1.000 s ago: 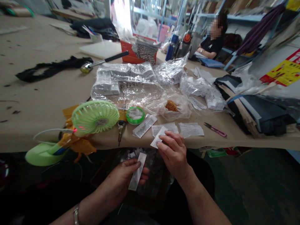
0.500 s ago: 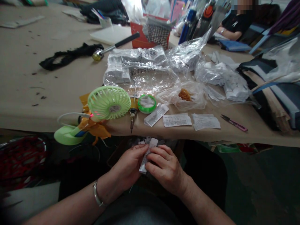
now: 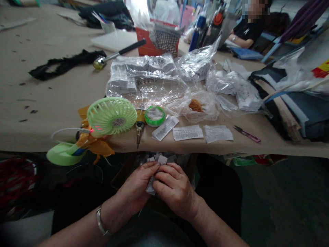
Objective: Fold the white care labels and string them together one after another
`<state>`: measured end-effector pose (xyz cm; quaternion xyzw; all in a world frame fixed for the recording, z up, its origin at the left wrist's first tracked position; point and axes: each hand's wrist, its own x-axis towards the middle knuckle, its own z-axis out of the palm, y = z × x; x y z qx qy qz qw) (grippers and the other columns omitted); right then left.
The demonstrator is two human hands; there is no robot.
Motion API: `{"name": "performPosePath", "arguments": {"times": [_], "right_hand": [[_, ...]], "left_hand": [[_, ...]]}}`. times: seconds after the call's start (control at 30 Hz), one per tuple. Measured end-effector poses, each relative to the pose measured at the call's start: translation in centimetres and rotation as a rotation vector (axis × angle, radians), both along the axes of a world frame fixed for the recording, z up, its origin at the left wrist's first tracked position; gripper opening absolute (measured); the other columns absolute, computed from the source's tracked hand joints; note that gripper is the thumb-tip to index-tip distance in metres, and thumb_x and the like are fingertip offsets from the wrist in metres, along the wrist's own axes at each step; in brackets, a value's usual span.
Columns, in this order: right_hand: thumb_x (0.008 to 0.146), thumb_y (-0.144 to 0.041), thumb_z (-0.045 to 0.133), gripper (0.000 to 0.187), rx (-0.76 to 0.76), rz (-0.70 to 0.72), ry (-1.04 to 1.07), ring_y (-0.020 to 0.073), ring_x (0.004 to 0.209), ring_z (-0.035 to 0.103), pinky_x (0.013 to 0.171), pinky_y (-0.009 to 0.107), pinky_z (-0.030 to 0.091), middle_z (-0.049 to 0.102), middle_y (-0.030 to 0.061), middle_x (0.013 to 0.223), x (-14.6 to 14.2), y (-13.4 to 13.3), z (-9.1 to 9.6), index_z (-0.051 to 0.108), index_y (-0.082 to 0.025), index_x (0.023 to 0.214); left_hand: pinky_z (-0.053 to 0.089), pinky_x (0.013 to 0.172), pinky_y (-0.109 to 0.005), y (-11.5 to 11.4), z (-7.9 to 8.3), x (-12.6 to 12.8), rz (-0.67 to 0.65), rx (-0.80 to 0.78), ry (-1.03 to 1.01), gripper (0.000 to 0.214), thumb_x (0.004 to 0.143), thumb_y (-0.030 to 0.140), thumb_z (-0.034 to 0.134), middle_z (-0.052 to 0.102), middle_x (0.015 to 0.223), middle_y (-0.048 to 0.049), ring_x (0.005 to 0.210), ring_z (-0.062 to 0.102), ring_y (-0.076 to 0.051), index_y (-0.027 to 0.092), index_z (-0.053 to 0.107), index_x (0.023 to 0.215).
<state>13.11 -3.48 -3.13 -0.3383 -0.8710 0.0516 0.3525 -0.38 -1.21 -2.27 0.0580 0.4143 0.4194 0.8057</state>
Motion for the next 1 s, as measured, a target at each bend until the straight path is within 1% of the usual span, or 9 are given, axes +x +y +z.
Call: {"name": "performPosePath", "arguments": {"times": [0.1, 0.17, 0.27, 0.37, 0.53, 0.73, 0.83, 0.93, 1.0], "right_hand": [[0.084, -0.017, 0.059, 0.029, 0.001, -0.082, 0.01, 0.0215, 0.106, 0.058, 0.095, 0.042, 0.048, 0.069, 0.0066, 0.101, 2.1, 0.3, 0.6, 0.057, -0.018, 0.113], [0.085, -0.016, 0.058, 0.038, 0.026, -0.256, 0.005, 0.0242, 0.114, 0.054, 0.095, 0.045, 0.047, 0.065, 0.0095, 0.109, 4.7, 0.8, 0.8, 0.052, -0.018, 0.122], [0.086, -0.022, 0.057, 0.047, 0.124, -0.604, -0.089, 0.0285, 0.119, 0.048, 0.098, 0.051, 0.043, 0.058, 0.0134, 0.118, 9.1, 1.9, 0.7, 0.045, -0.019, 0.131], [0.086, -0.028, 0.057, 0.046, 0.129, -0.74, -0.256, 0.0307, 0.119, 0.046, 0.098, 0.053, 0.04, 0.056, 0.0147, 0.122, 12.2, 2.8, 0.1, 0.048, -0.018, 0.13], [0.086, -0.023, 0.058, 0.025, 0.151, -0.715, -0.294, 0.0266, 0.107, 0.056, 0.093, 0.047, 0.042, 0.066, 0.0105, 0.109, 13.5, 3.8, -0.1, 0.062, -0.018, 0.11], [0.085, -0.017, 0.057, 0.012, 0.169, -0.672, -0.042, 0.0218, 0.091, 0.062, 0.086, 0.042, 0.047, 0.069, 0.0063, 0.093, 13.2, 4.1, 1.5, 0.065, -0.02, 0.093], [0.083, -0.012, 0.059, 0.019, 0.139, -0.584, 0.16, 0.0219, 0.096, 0.063, 0.089, 0.043, 0.048, 0.067, 0.0057, 0.098, 10.0, 2.8, 2.2, 0.064, -0.023, 0.096], [0.081, -0.01, 0.058, 0.024, 0.027, -0.268, 0.173, 0.0235, 0.105, 0.06, 0.09, 0.045, 0.049, 0.067, 0.005, 0.101, 5.3, 0.9, 2.1, 0.063, -0.025, 0.099], [0.083, -0.012, 0.057, 0.019, -0.013, -0.11, 0.104, 0.0226, 0.104, 0.06, 0.092, 0.045, 0.047, 0.069, 0.0044, 0.099, 2.4, -0.1, 1.6, 0.064, -0.024, 0.096]], "left_hand": [[0.05, 0.052, -0.019, 0.1, 0.5, -0.2, -0.059, -0.009, 0.067, 0.005, 0.075, 0.015, 0.067, 0.067, 0.069, -0.0045, 0.057, 0.063, -0.011, 0.01, 0.065, 0.078], [0.056, 0.061, -0.028, 0.1, 0.8, -0.3, -0.118, -0.065, 0.159, 0.008, 0.079, 0.015, 0.064, 0.071, 0.078, -0.0097, 0.065, 0.067, -0.017, 0.011, 0.063, 0.086], [0.057, 0.063, -0.03, 0.0, 0.7, -0.3, -0.166, -0.075, 0.228, 0.009, 0.081, 0.016, 0.063, 0.072, 0.08, -0.0123, 0.067, 0.069, -0.019, 0.011, 0.061, 0.088], [0.056, 0.06, -0.028, -0.2, 0.2, 0.0, -0.191, -0.06, 0.221, 0.011, 0.08, 0.018, 0.064, 0.072, 0.078, -0.0114, 0.066, 0.069, -0.019, 0.012, 0.061, 0.088], [0.056, 0.059, -0.028, -0.4, -0.1, 0.2, -0.217, -0.049, 0.237, 0.011, 0.08, 0.017, 0.064, 0.072, 0.078, -0.0115, 0.065, 0.069, -0.019, 0.011, 0.06, 0.088], [0.055, 0.058, -0.028, -0.3, 0.5, 0.3, -0.213, -0.053, 0.262, 0.009, 0.082, 0.016, 0.061, 0.071, 0.077, -0.0121, 0.062, 0.068, -0.017, 0.011, 0.059, 0.089], [0.054, 0.059, -0.027, -0.4, 1.0, 0.4, -0.221, -0.043, 0.237, 0.01, 0.083, 0.018, 0.059, 0.071, 0.078, -0.0126, 0.061, 0.066, -0.016, 0.009, 0.061, 0.087], [0.051, 0.057, -0.024, -0.5, 1.3, 0.6, -0.208, -0.003, 0.142, 0.013, 0.081, 0.021, 0.061, 0.069, 0.074, -0.0102, 0.056, 0.062, -0.013, 0.009, 0.064, 0.084], [0.047, 0.054, -0.02, -0.5, 1.3, 0.5, -0.162, 0.067, 0.064, 0.012, 0.072, 0.017, 0.068, 0.067, 0.071, -0.0071, 0.055, 0.059, -0.01, 0.008, 0.066, 0.08]]}}
